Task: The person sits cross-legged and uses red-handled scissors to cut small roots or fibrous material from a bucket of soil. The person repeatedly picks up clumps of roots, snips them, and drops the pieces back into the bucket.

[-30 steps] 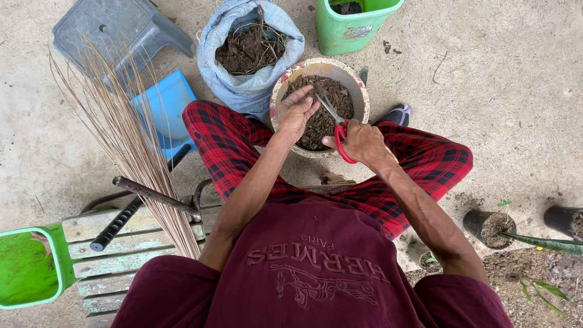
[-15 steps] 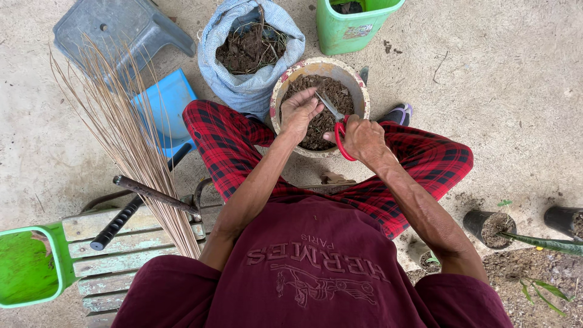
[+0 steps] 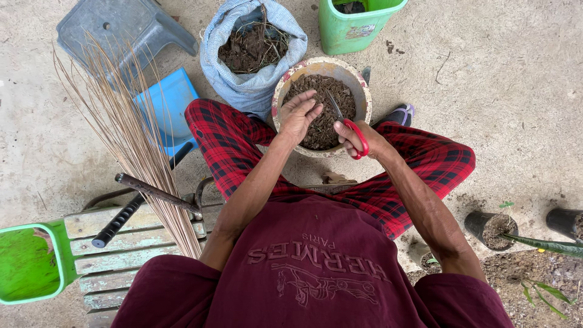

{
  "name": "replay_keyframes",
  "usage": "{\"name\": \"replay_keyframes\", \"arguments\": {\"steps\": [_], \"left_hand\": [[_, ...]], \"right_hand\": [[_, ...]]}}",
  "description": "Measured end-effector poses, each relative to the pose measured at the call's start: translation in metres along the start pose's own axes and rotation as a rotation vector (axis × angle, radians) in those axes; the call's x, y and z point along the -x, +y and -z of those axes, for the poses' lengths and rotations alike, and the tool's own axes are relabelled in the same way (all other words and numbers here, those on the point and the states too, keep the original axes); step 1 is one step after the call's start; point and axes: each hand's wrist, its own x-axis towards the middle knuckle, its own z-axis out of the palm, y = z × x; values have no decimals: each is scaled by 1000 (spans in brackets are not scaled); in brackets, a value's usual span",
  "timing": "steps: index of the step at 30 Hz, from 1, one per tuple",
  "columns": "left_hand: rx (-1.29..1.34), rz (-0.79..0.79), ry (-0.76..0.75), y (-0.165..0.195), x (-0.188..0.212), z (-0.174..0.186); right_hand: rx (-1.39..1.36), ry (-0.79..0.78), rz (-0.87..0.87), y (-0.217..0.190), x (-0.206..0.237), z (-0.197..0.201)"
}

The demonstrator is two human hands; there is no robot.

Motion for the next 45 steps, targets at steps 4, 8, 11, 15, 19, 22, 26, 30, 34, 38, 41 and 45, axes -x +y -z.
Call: {"name": "replay_keyframes", "arguments": {"steps": [4, 8, 11, 15, 19, 22, 26, 30, 34, 38, 41, 45], "left_hand": [[47, 52, -8, 13, -5, 0], [48, 66, -37, 12, -6, -9], [56, 69, -32, 10, -4, -15], [12, 9, -51, 13, 2, -19], [-52, -34, 16, 16, 6, -24], [-113, -116, 35, 16, 9, -27], [-149, -153, 98, 16, 6, -29], [-136, -151, 104, 12, 4, -24], [-63, -95, 75, 10, 7, -17], [34, 7, 11, 13, 6, -11], [86, 63, -1, 15, 6, -10], [5, 1, -32, 13, 7, -13]], "right_hand": [[452, 56, -6, -8, -2, 6], [730, 134, 118, -23, 2, 1], [833, 217, 131, -39, 17, -4], [992, 322, 149, -65, 34, -8], [1110, 424, 194, -79, 41, -11], [1140, 498, 290, -75, 40, -9], [1080, 523, 335, -58, 32, -9], [943, 437, 300, -34, 15, -13], [343, 148, 225, -12, 0, -15], [-34, 12, 98, 0, -6, -12], [264, 97, 66, -5, -5, -10], [728, 148, 113, -23, 6, -10]]}}
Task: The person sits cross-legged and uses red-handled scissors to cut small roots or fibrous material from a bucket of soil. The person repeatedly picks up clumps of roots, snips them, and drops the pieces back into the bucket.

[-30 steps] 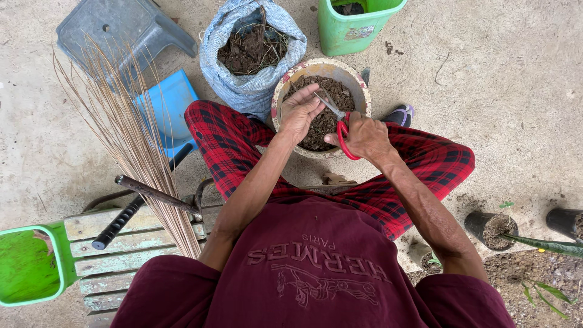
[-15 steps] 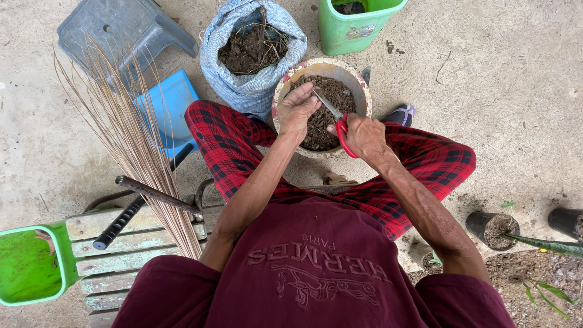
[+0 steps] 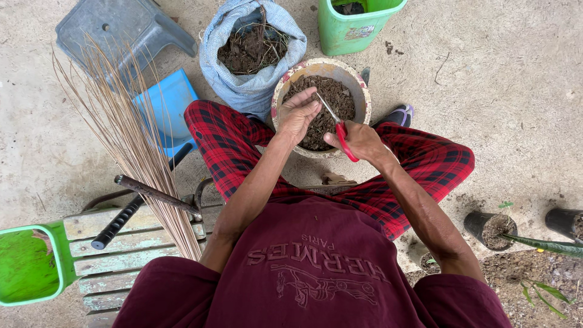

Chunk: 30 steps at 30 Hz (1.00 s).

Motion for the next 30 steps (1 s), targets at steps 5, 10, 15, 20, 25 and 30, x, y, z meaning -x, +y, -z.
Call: {"name": "replay_keyframes", "arguments": {"steps": [5, 10, 15, 20, 25, 30], "left_hand": [[-220, -59, 85, 1, 2, -7], [-355, -68, 112, 7, 2, -12], [-300, -126, 131, 3, 0, -7], [-256, -109, 169, -8, -3, 3], [-231, -80, 153, -15, -3, 16], [-90, -37, 98, -13, 1, 16]], "right_hand": [[155, 112, -5, -19, 17, 17], [262, 130, -11, -26, 18, 30], [382, 334, 131, -18, 22, 24], [218, 332, 137, -5, 14, 0], [-326, 52, 49, 5, 0, -19], [-1080, -251, -97, 3, 8, -19]]}}
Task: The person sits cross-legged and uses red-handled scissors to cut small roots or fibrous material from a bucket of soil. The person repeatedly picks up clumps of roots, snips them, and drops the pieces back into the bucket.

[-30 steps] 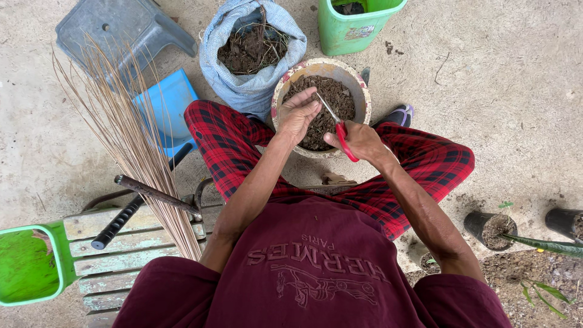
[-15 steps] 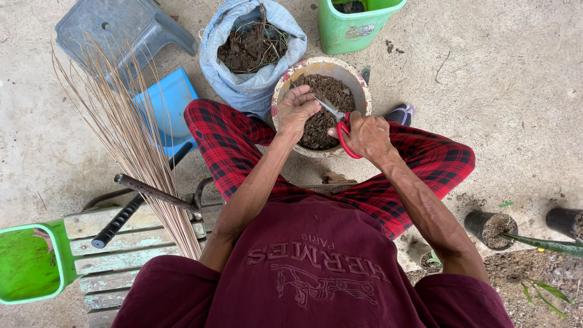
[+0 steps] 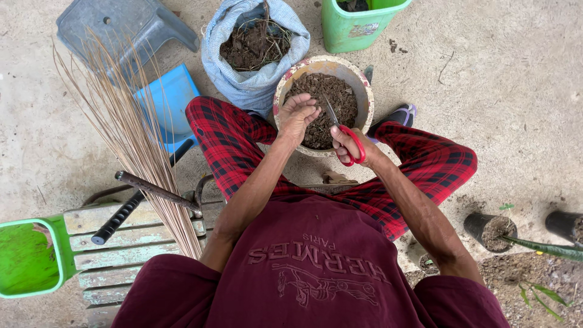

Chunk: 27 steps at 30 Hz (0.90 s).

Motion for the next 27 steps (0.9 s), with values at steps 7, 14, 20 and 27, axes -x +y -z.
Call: {"name": "replay_keyframes", "arguments": {"steps": [7, 14, 20, 27], "left_hand": [[-254, 109, 123, 2, 3, -32], [-437, 89, 211, -16, -19, -21], [-1142, -247, 167, -9, -39, -1], [-1087, -53, 440, 55, -94, 35]], "right_hand": [[260, 49, 22, -19, 11, -2], [304, 43, -50, -22, 35, 5], [388, 120, -30, -25, 32, 20], [492, 67, 39, -2, -16, 26]]}}
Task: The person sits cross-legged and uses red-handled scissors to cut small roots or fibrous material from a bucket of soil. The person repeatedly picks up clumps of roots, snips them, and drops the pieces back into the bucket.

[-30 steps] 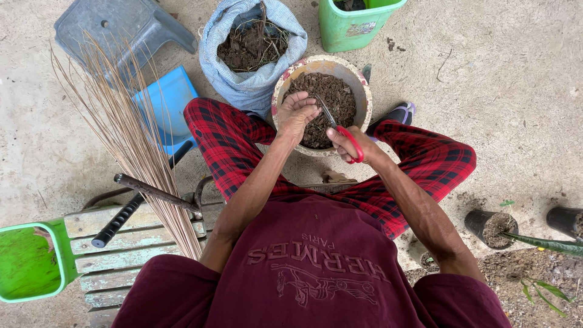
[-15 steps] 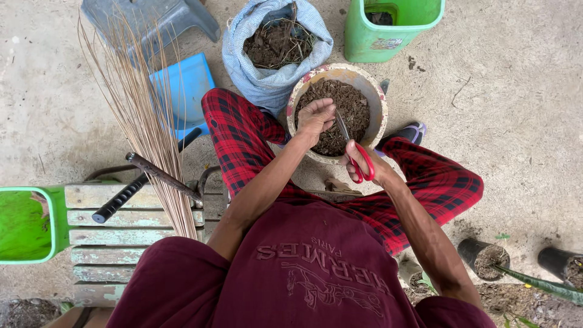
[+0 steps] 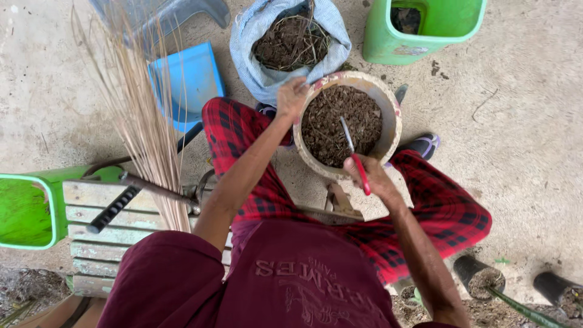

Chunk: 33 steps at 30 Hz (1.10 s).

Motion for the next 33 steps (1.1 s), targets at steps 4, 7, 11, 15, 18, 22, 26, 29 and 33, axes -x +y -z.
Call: {"name": "replay_keyframes", "arguments": {"steps": [4, 7, 11, 15, 18, 22, 26, 29, 33], "left_hand": [[-334, -129, 154, -16, -89, 9], [-589, -146, 172, -32, -162, 11], [-882, -98, 156, -57, -234, 23], [-1067, -76, 139, -77, -272, 26], [-1141, -67, 137, -94, -284, 26], [-1188, -70, 134, -119, -284, 36], [-1216, -75, 134, -132, -276, 37], [-1227, -81, 135, -131, -274, 37], [-1246, -92, 134, -125, -271, 40]], "right_hand": [[-31, -48, 68, 30, -41, -18], [-36, -72, 85, 51, -64, -28], [-24, -81, 65, 58, -73, -34], [-2, -105, -48, 46, -79, -25], [-95, -181, -318, 39, -85, -15], [-18, -51, -9, 37, -99, -12], [41, -109, -170, 35, -105, -8], [90, -109, -174, 33, -105, -7], [117, -51, -89, 35, -101, -3]]}}
